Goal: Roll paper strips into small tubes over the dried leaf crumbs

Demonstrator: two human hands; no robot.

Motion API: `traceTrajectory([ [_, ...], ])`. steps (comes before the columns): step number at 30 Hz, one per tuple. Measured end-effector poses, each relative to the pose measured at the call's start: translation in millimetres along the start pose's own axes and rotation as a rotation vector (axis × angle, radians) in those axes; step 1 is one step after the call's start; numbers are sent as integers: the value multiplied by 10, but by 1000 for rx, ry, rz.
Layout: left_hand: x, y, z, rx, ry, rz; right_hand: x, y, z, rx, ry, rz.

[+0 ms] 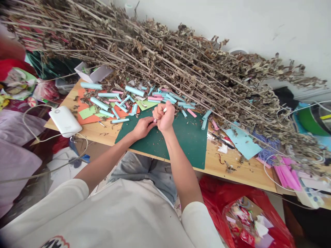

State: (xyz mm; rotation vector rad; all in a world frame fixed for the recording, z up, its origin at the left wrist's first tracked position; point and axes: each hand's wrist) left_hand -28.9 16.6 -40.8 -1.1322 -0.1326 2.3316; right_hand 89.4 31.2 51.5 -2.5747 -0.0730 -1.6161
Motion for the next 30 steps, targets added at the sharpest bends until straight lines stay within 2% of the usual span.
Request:
traceTrajectory([
  [13, 48, 3, -31, -11, -49, -23, -135, 6, 10, -21, 89, -36],
  [16, 56, 14, -26, -11, -39, -32, -166, -11, -18, 9, 74, -16],
  [20, 21, 11, -1, 2, -20, 1, 51, -11, -46, 42, 15, -24],
  [22, -9, 7, 11, 17, -11, 20, 280, 43, 1, -59, -28, 27],
  [25, -46, 5, 26, 28, 18, 29, 552, 168, 201, -246, -10, 209],
  [27, -60, 5, 31, 27, 32, 36, 573, 256, 413, -346, 34, 260],
  [28, -64, 4, 31, 26, 32, 42, 534, 299, 533, -391, 103, 240],
  [30, -69, 3, 27, 21, 11, 57, 396, 386, 776, -472, 384, 160],
])
Point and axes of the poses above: each hand's wrist, its own y-axis away from the middle knuckle, its own z-axis out of the back of the hand, x = y × z, and after that the axes turned 1 degree about -z, right-handed
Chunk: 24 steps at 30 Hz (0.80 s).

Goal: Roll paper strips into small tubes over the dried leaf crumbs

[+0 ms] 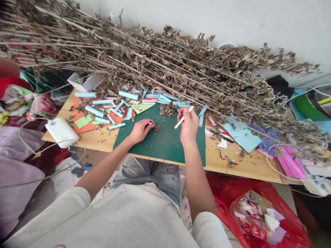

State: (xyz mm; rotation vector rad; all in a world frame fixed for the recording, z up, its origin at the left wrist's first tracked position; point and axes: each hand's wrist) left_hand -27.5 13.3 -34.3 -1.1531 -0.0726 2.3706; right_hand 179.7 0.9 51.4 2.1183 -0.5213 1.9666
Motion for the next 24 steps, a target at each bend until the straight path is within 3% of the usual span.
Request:
traceTrajectory([
  [4, -9, 1, -10, -8, -34, 16, -361, 46, 244, -46, 696, -18],
  [9, -20, 10, 0, -23, 3, 31, -488, 39, 135, -16, 1139, 18],
  [15, -20, 20, 5, -46, 35, 30, -524, 118, 68, 66, 1194, 67],
  [21, -18, 15, 5, -38, 40, 10, -479, 336, 48, 475, 1029, 241],
  [24, -30, 15, 14, -34, 44, -1, -528, 381, -62, 538, 1138, 269],
])
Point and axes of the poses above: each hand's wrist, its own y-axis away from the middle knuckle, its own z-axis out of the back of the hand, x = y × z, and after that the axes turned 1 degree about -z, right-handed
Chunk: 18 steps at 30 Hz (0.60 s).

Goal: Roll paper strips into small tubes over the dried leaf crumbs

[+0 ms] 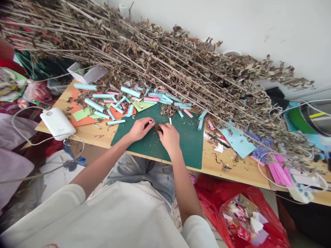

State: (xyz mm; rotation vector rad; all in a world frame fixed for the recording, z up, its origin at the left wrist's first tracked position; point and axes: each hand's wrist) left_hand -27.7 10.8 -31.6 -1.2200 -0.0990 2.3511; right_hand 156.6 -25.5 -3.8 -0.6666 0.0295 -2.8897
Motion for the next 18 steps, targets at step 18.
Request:
traceTrajectory([
  [18, 49, 4, -16, 45, 110, -79, 133, 46, -112, -376, -576, -135],
])
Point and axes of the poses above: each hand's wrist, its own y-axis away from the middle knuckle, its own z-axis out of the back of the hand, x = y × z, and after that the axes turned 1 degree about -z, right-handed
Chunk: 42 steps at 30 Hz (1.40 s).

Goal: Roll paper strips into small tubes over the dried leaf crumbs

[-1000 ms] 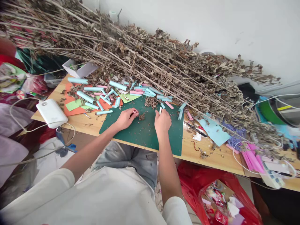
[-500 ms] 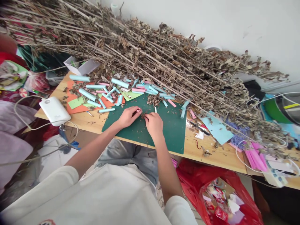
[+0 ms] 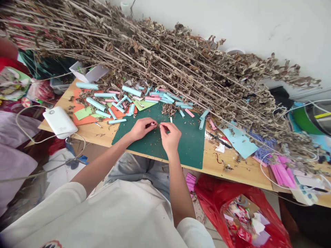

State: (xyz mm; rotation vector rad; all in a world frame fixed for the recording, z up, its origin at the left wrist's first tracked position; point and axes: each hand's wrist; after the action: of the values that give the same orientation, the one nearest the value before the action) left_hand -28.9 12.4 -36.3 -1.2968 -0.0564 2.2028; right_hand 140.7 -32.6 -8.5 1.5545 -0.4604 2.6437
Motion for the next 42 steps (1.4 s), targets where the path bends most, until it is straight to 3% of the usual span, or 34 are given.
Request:
traceTrajectory([
  [5, 10, -1, -12, -26, 10, 2, -122, -63, 21, -160, -384, -205],
  [9, 8, 6, -23, -35, -17, 7, -66, -81, 5, -177, -457, -259],
  [13, 8, 8, -26, -37, -13, -2, 121, -50, -29, -131, -369, -125],
  [19, 29, 10, -12, -31, 10, -38, 215, -55, -71, -18, 49, 309],
  [21, 37, 12, -11, -32, 14, -44, 204, -62, -78, 7, 109, 374],
  [24, 44, 13, -11, -34, 4, -40, 204, -59, -83, 48, 67, 341],
  [27, 42, 10, -10, -20, -18, -27, 205, -52, -85, 60, -58, 223],
  [31, 41, 8, -12, -28, -6, -39, 175, -57, -92, 62, -34, 49],
  [34, 42, 9, -14, -27, -16, -34, 163, -62, -109, 81, -105, -3],
  [37, 39, 11, -14, -20, -18, -30, 180, -61, -125, 55, -75, 92],
  [42, 39, 14, -10, -20, -18, -41, 222, -58, -102, 109, 243, 294],
])
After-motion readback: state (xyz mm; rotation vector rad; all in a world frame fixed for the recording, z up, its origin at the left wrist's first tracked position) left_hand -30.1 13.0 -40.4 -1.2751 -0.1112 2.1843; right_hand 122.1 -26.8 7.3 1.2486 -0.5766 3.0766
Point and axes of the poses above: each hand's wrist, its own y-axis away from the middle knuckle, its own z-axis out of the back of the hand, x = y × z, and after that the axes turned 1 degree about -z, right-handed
